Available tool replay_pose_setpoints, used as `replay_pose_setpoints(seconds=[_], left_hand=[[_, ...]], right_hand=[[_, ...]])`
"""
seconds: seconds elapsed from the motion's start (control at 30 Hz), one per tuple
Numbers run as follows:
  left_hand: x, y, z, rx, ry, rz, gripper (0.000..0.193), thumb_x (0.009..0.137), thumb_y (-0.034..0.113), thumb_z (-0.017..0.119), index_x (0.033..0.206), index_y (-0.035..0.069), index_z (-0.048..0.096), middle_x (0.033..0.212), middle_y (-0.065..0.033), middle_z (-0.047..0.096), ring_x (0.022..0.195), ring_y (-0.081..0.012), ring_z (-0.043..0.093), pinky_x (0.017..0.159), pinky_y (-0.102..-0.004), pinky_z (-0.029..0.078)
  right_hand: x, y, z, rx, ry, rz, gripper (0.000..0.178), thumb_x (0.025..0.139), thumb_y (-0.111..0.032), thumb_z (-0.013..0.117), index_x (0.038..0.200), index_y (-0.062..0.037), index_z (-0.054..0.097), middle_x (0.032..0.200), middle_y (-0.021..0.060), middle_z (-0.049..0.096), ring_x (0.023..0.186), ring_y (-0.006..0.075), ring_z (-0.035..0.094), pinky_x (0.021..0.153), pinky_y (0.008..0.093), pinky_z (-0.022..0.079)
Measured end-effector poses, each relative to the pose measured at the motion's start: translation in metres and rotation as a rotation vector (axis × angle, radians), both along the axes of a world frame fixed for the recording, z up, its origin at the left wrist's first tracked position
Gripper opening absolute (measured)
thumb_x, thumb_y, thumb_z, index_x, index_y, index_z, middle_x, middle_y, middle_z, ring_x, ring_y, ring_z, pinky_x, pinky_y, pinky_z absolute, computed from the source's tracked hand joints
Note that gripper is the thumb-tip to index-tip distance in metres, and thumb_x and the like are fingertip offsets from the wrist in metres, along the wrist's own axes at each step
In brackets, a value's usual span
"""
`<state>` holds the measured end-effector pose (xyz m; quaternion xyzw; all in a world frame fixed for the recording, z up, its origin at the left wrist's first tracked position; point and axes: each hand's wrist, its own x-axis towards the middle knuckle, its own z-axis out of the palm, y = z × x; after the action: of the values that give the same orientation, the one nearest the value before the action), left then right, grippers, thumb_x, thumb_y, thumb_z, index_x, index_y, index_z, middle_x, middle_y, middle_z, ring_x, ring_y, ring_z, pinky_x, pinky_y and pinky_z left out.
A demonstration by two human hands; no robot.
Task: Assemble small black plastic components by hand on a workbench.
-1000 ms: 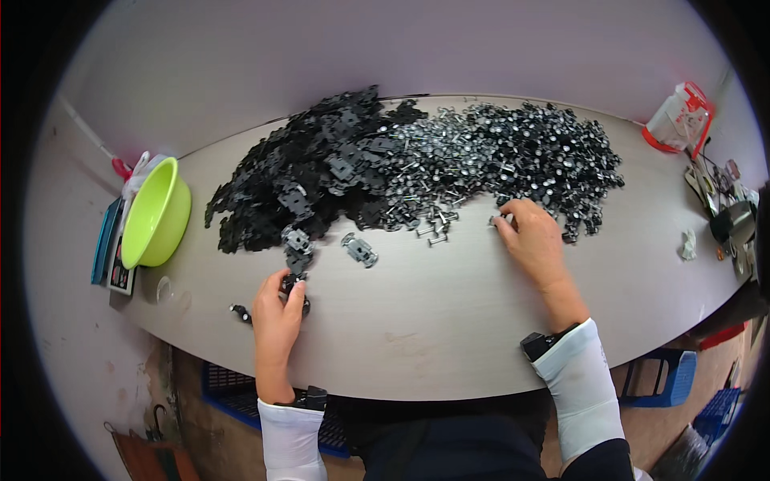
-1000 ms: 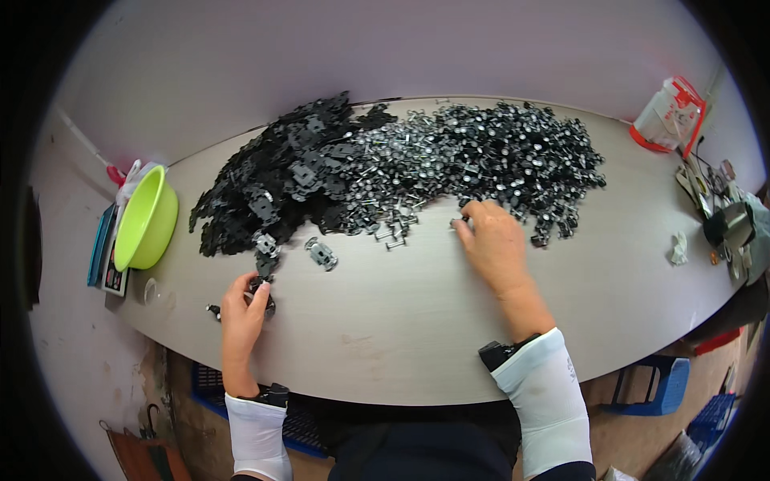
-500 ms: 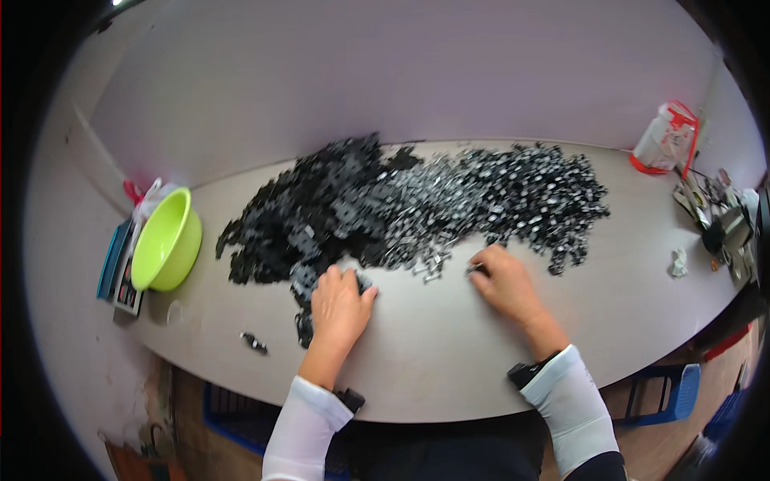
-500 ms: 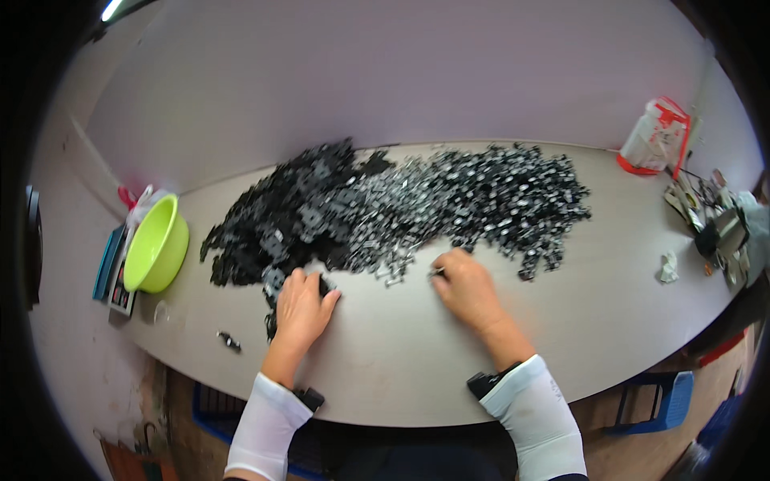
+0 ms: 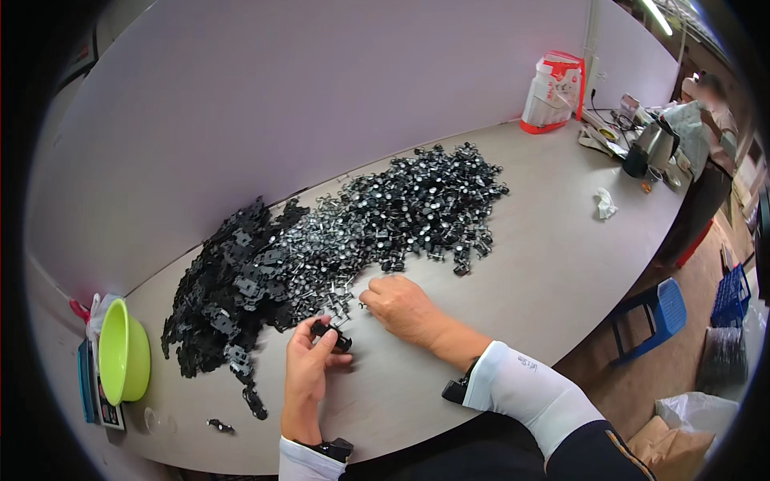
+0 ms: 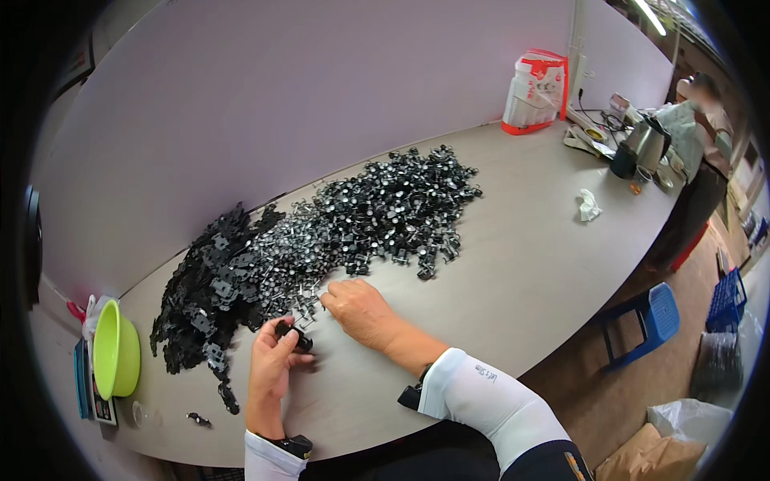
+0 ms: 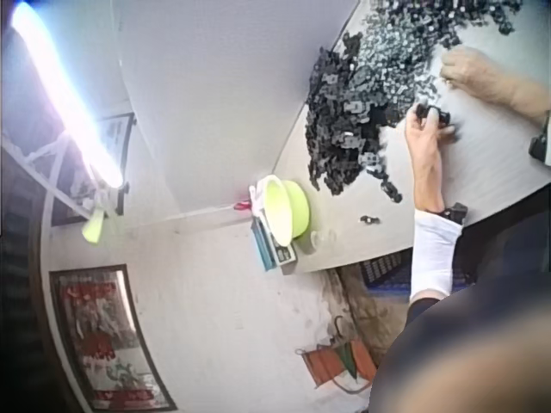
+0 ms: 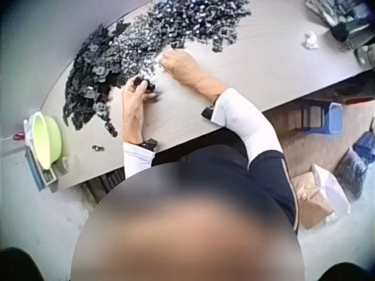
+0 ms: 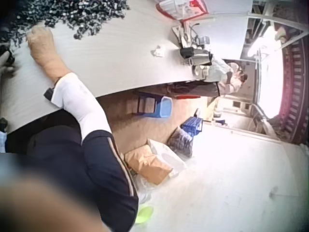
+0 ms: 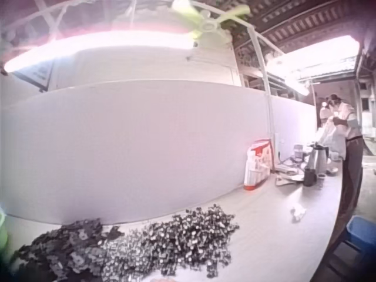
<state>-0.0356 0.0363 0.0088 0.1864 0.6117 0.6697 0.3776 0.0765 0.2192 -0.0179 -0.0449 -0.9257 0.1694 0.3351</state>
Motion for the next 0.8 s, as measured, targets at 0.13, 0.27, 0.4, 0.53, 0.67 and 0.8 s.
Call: replay_pose_setpoints(seconds=[0.13, 0.27, 0.4, 0.53, 0.67, 0.8], left_hand=[[0.001, -0.004, -0.009, -0.008, -0.158, -0.051, 0.026, 0.096, 0.006, 0.057, 0.121, 0.001, 0.051, 0.101, -0.0066, 0.061, 0.085, -0.0164, 0.065, 0.067, -0.0323, 0.06], [0.0, -0.005, -0.01, 0.098, -0.244, -0.07, 0.029, 0.099, 0.01, 0.052, 0.127, 0.002, 0.049, 0.105, -0.0079, 0.061, 0.092, -0.0188, 0.064, 0.08, -0.0367, 0.057], [-0.001, -0.001, -0.009, 0.116, -0.243, -0.049, 0.031, 0.098, 0.006, 0.051, 0.129, 0.0, 0.049, 0.106, -0.0069, 0.062, 0.091, -0.0165, 0.064, 0.08, -0.0346, 0.056], [-0.001, -0.003, -0.006, 0.096, -0.244, -0.035, 0.029, 0.097, 0.005, 0.052, 0.126, 0.0, 0.051, 0.103, -0.005, 0.063, 0.085, -0.0133, 0.064, 0.077, -0.0308, 0.056], [-0.002, -0.003, -0.011, 0.084, -0.205, -0.046, 0.026, 0.097, 0.006, 0.054, 0.122, -0.001, 0.055, 0.1, -0.0043, 0.064, 0.084, -0.0116, 0.064, 0.075, -0.0273, 0.055], [0.002, -0.003, -0.013, 0.068, -0.152, -0.022, 0.024, 0.097, 0.006, 0.054, 0.12, -0.001, 0.056, 0.101, -0.0043, 0.064, 0.083, -0.0106, 0.063, 0.074, -0.0255, 0.055]], right_hand=[[0.0, -0.008, -0.004, 0.017, -0.077, 0.0, 0.009, 0.078, -0.007, 0.064, 0.088, -0.0066, 0.063, 0.081, 0.0086, 0.056, 0.08, 0.0272, 0.059, 0.072, 0.039, 0.047], [0.003, -0.011, 0.006, -0.055, -0.099, 0.046, 0.013, 0.079, -0.01, 0.066, 0.09, -0.0051, 0.064, 0.083, 0.0097, 0.058, 0.082, 0.0286, 0.059, 0.074, 0.0393, 0.048], [0.004, -0.007, 0.001, -0.095, -0.093, 0.029, 0.009, 0.08, -0.011, 0.066, 0.087, -0.006, 0.065, 0.082, 0.0095, 0.059, 0.083, 0.0285, 0.06, 0.074, 0.0401, 0.048], [0.003, -0.01, 0.004, -0.14, -0.123, 0.01, 0.012, 0.08, -0.01, 0.066, 0.091, -0.0062, 0.064, 0.085, 0.0081, 0.062, 0.084, 0.0285, 0.061, 0.077, 0.0396, 0.047], [0.003, -0.01, 0.006, -0.163, -0.154, -0.011, 0.016, 0.078, -0.01, 0.068, 0.09, -0.006, 0.059, 0.085, 0.0079, 0.062, 0.084, 0.0273, 0.06, 0.076, 0.039, 0.043], [0.005, -0.011, 0.008, -0.126, -0.196, -0.054, 0.014, 0.076, -0.011, 0.071, 0.084, -0.0065, 0.061, 0.083, 0.0069, 0.06, 0.085, 0.0256, 0.059, 0.075, 0.0391, 0.041]])
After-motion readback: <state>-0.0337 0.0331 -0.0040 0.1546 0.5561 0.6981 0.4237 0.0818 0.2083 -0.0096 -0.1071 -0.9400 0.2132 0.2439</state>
